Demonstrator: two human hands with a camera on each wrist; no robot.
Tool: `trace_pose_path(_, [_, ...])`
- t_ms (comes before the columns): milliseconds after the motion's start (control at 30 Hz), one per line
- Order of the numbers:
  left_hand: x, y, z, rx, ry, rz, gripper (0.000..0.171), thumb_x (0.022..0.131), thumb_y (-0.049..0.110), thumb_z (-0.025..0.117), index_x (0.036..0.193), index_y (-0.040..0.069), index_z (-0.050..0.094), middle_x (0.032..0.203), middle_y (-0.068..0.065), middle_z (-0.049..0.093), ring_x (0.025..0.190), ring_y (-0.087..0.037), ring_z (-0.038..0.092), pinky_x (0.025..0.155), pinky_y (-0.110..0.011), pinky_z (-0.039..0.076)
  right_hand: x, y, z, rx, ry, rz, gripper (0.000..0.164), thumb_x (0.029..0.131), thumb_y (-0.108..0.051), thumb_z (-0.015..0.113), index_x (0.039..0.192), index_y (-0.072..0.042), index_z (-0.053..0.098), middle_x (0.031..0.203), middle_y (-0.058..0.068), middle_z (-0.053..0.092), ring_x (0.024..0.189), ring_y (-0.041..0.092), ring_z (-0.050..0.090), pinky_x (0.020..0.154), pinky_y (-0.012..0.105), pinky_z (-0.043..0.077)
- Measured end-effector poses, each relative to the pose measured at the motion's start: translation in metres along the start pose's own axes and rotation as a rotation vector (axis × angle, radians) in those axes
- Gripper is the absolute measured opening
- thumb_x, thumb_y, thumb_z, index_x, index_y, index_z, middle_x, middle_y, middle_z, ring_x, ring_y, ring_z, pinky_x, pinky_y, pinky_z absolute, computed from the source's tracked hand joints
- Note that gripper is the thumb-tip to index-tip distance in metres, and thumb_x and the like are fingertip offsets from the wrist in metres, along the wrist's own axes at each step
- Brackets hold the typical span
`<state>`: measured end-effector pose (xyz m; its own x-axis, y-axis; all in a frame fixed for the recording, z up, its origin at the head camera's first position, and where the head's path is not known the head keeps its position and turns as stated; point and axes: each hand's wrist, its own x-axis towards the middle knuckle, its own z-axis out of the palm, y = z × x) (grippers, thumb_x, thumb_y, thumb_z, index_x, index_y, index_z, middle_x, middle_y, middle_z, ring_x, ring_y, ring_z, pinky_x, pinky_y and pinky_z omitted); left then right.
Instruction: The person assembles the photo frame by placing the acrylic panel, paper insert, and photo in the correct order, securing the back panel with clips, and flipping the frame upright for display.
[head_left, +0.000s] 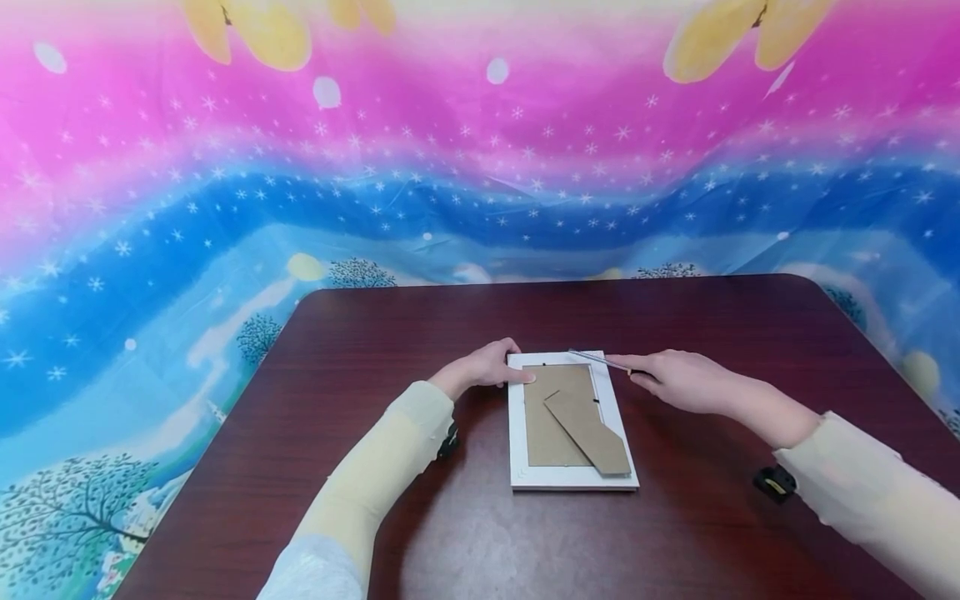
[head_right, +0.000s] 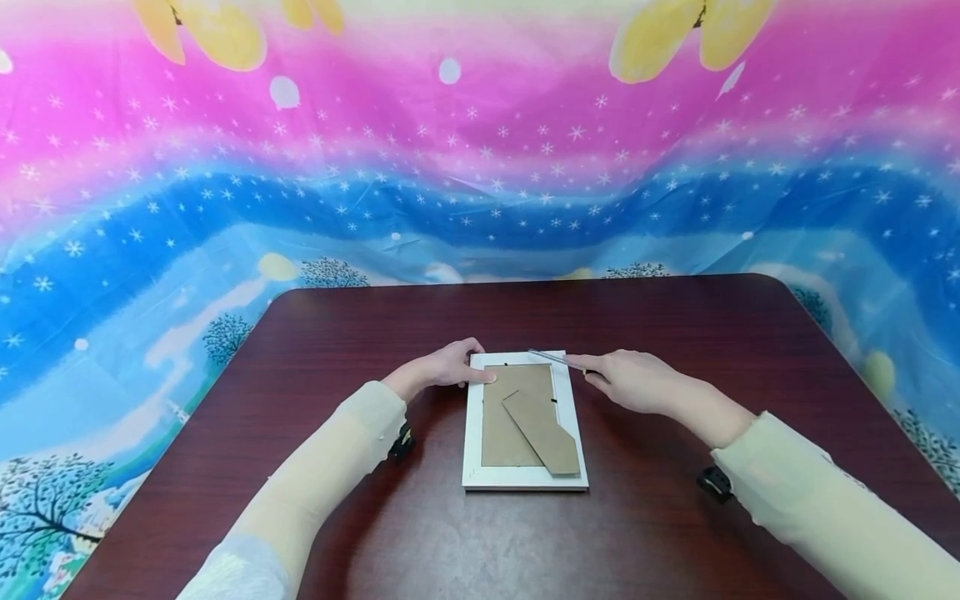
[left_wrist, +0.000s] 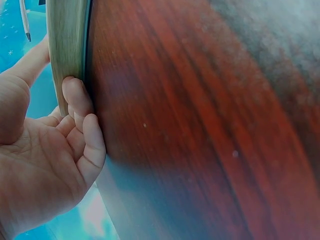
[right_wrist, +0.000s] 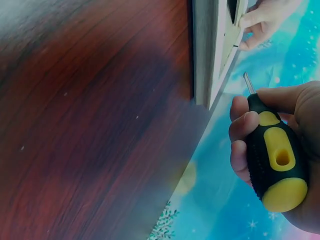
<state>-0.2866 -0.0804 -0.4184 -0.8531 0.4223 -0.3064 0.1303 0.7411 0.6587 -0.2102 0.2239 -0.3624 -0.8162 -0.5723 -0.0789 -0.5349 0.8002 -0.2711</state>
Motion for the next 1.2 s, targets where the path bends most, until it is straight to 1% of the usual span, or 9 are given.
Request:
trace_pose_path(33, [0.0,0.0,0.0,0.002,0.001,0.001,0.045,0.088,0.034,0.074,0.116,0.008,0.05,0.103,-0.007,0.054,0.077,-0.02,0.056,0.068,-0.03,0.049,0.001,-0.001,0.0,0.004,-0.008,0.003,0.047,0.099,-0.015,0.055,0.145,-0.019,0.048,0.058,-0.006,0.044,0.048,0.009,0.034,0.053,0.031,0.037])
trace_pose_path(167, [-0.001,0.001,-0.001,0.001,0.003,0.002,0.045,0.088,0.034,0.074,0.116,0.007,0.05,0.103,-0.007,0.054,0.076,-0.02,0.057,0.067,-0.03,0.049,0.008,-0.006,0.003,0.005,-0.017,-0.01,0.044,0.098,-0.014,0.057,0.142,-0.02,0.052,0.052,-0.008,0.038,0.044,0.007,0.031,0.047,0.028,0.033])
trace_pose_path(367, [-0.002,0.001,0.0,-0.007,-0.001,-0.001,0.045,0.088,0.034,0.073,0.116,0.008,0.05,0.101,-0.007,0.054,0.075,-0.02,0.057,0.068,-0.03,0.049,0.015,-0.012,0.005,-0.024,-0.02,-0.06,0.042,0.097,-0.012,0.058,0.139,-0.018,0.056,0.051,-0.008,0.036,0.045,0.006,0.029,0.046,0.026,0.03])
trace_pose_path(700, [-0.002,0.002,0.001,-0.002,-0.006,-0.005,0.046,0.088,0.036,0.073,0.118,0.009,0.049,0.107,-0.006,0.053,0.077,-0.019,0.058,0.069,-0.03,0.049,0.019,-0.018,0.002,-0.007,-0.082,-0.035,0.044,0.097,-0.012,0.059,0.14,-0.02,0.055,0.05,-0.007,0.035,0.043,0.007,0.028,0.046,0.026,0.03])
trace_pose_path(1000, [-0.002,0.001,0.001,-0.005,-0.002,0.005,0.046,0.088,0.035,0.073,0.118,0.008,0.05,0.105,-0.006,0.053,0.077,-0.019,0.058,0.068,-0.03,0.049,0.027,-0.016,-0.002,0.13,-0.168,-0.014,0.042,0.099,-0.007,0.054,0.139,-0.016,0.055,0.05,-0.007,0.031,0.042,0.008,0.024,0.046,0.026,0.031])
trace_pose_path(1200, [-0.001,0.0,0.001,0.0,0.001,0.001,0.046,0.088,0.035,0.073,0.118,0.008,0.05,0.105,-0.006,0.054,0.077,-0.019,0.058,0.069,-0.03,0.05,0.028,-0.017,-0.002,0.166,-0.177,-0.023,0.042,0.099,-0.006,0.053,0.14,-0.015,0.054,0.05,-0.007,0.03,0.042,0.008,0.024,0.047,0.026,0.033])
